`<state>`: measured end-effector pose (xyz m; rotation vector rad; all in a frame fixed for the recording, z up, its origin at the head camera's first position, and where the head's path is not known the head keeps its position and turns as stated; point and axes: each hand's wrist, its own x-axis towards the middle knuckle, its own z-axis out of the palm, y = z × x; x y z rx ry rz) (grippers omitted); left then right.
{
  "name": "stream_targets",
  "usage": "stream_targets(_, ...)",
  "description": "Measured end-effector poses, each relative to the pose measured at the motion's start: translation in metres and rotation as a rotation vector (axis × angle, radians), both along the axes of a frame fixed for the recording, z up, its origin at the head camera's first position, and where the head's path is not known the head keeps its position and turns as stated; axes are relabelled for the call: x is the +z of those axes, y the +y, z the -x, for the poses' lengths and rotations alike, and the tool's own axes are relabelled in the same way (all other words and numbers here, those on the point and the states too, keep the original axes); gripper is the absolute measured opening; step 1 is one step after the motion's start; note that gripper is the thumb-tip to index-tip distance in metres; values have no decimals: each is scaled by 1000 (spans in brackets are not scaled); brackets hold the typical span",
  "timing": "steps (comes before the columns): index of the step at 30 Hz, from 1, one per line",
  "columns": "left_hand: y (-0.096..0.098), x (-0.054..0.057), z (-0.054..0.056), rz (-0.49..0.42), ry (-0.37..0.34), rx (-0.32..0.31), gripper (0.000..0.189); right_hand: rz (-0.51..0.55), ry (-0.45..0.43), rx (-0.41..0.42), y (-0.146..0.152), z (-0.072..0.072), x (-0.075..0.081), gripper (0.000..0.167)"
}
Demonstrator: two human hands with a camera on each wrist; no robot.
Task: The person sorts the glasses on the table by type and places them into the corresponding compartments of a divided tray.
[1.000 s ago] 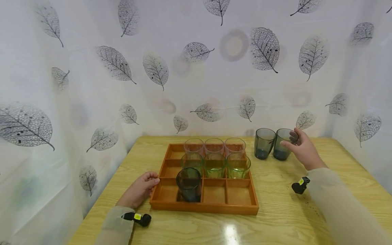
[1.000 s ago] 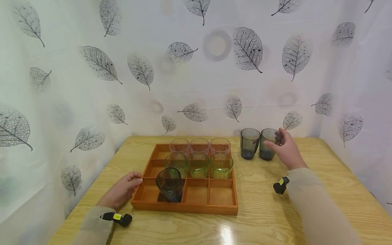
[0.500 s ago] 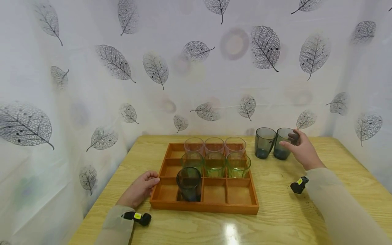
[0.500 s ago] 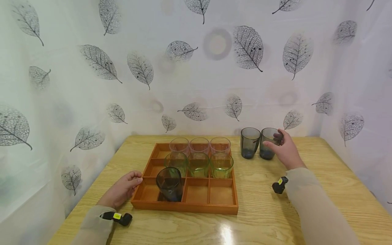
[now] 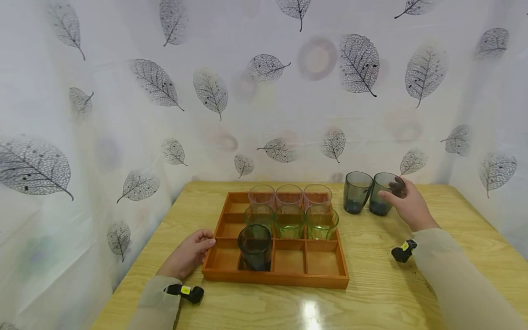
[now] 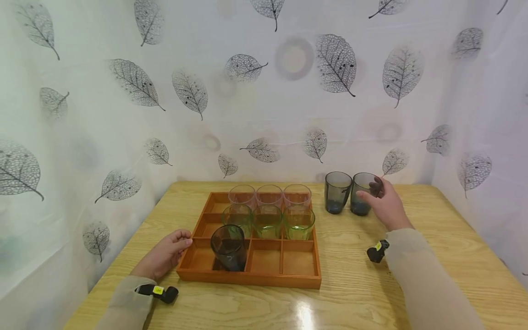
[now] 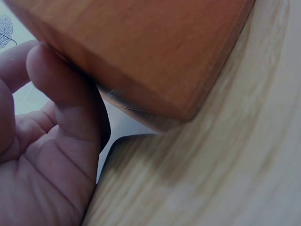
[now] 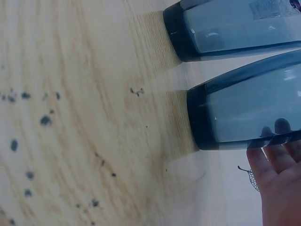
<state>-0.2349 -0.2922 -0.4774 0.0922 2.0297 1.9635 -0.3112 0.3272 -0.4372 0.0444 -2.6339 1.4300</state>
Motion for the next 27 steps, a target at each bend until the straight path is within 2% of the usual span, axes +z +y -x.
stream_targets(11, 1, 4, -2, -8, 1, 0, 22, -12, 20, -18, 3, -13, -1, 95)
stream_targets(22, 1, 1, 0, 12, -6, 25, 22, -66, 31, -7, 6, -31, 1, 88)
stream_targets(27, 0, -2, 2, 11, -4, 18, 22, -76, 58, 17, 6, -39, 3, 83)
